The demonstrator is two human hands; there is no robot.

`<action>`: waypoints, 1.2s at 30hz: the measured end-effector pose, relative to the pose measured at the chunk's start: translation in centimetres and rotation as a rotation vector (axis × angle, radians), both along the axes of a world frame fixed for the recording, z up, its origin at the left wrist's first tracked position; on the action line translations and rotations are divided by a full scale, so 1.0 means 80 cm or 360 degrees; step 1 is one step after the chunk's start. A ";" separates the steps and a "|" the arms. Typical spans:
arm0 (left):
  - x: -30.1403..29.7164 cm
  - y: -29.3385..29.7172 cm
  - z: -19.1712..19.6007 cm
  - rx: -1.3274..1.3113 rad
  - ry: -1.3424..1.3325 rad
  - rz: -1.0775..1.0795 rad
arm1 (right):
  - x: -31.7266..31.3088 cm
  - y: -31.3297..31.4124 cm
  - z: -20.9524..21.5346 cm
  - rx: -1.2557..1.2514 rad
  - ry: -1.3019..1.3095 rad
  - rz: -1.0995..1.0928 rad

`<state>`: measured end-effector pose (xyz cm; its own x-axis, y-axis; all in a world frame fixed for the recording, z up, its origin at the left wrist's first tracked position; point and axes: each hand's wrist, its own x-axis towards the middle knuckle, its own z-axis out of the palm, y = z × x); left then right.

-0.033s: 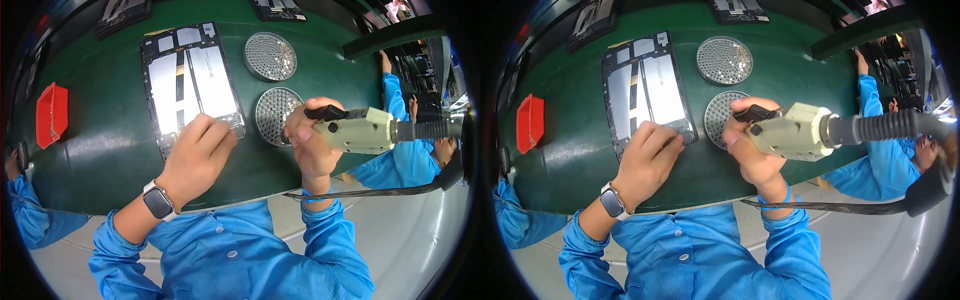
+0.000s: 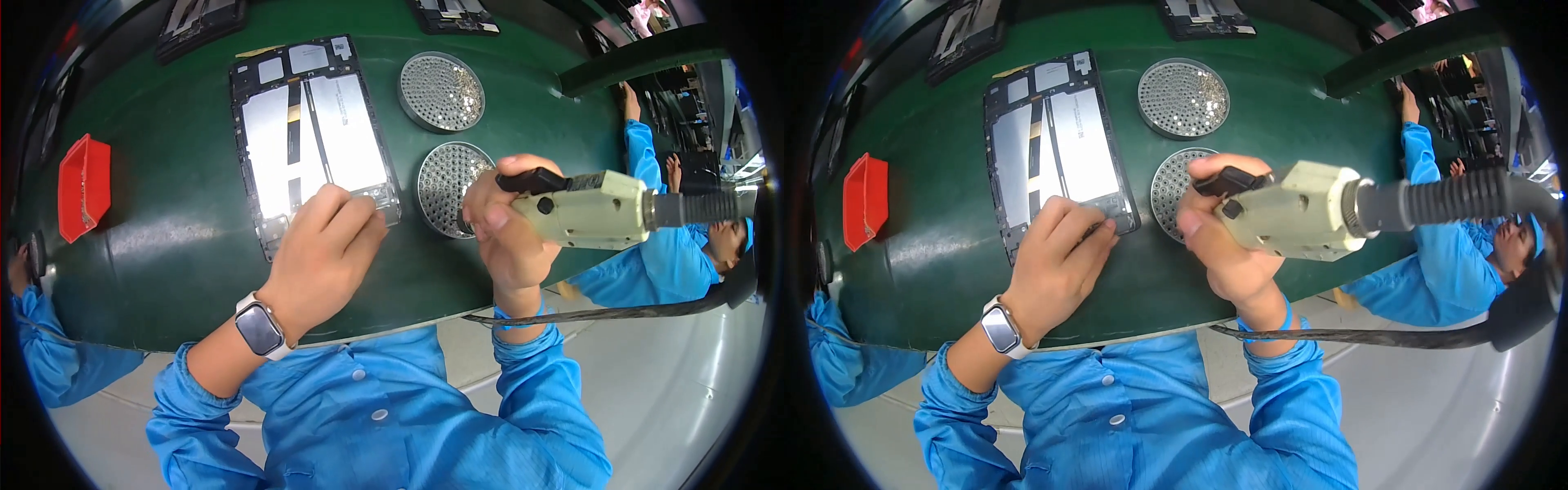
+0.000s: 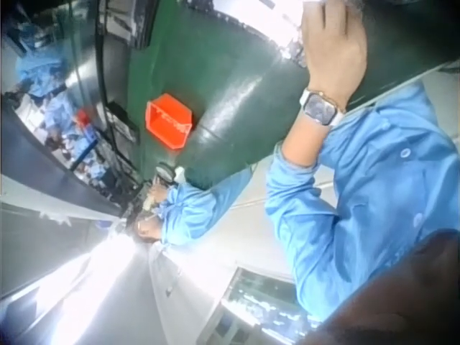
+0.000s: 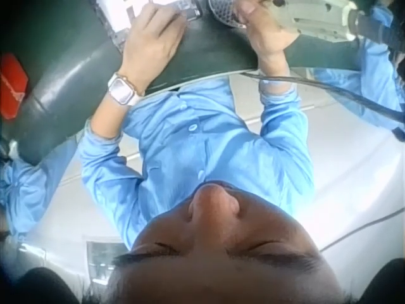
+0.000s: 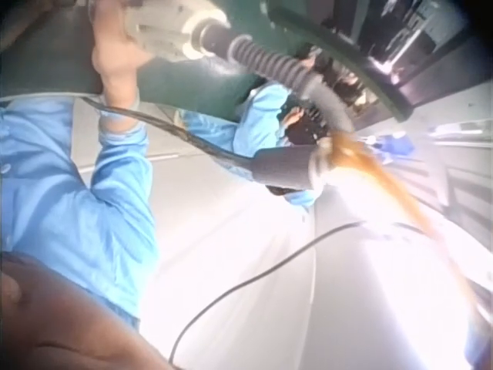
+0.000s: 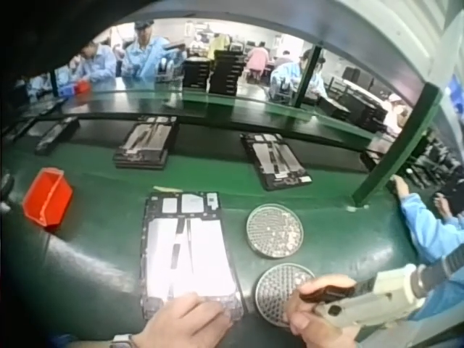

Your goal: Assembling electronic components into a device housing using an electric screwdriver on a production line.

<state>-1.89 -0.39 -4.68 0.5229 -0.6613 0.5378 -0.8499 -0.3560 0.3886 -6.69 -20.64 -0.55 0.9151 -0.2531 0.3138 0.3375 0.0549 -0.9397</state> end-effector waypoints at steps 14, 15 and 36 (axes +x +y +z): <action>-0.011 0.004 -0.004 0.0021 -0.0092 0.0100 | 0.031 0.046 -0.017 0.0352 0.0002 0.0148; -0.012 0.004 -0.004 0.0029 -0.0089 0.0110 | 0.031 0.046 -0.018 0.0351 0.0011 0.0150; -0.012 -0.004 -0.003 0.0038 -0.0154 0.0108 | 0.009 -0.010 -0.008 0.0254 -0.0076 0.0013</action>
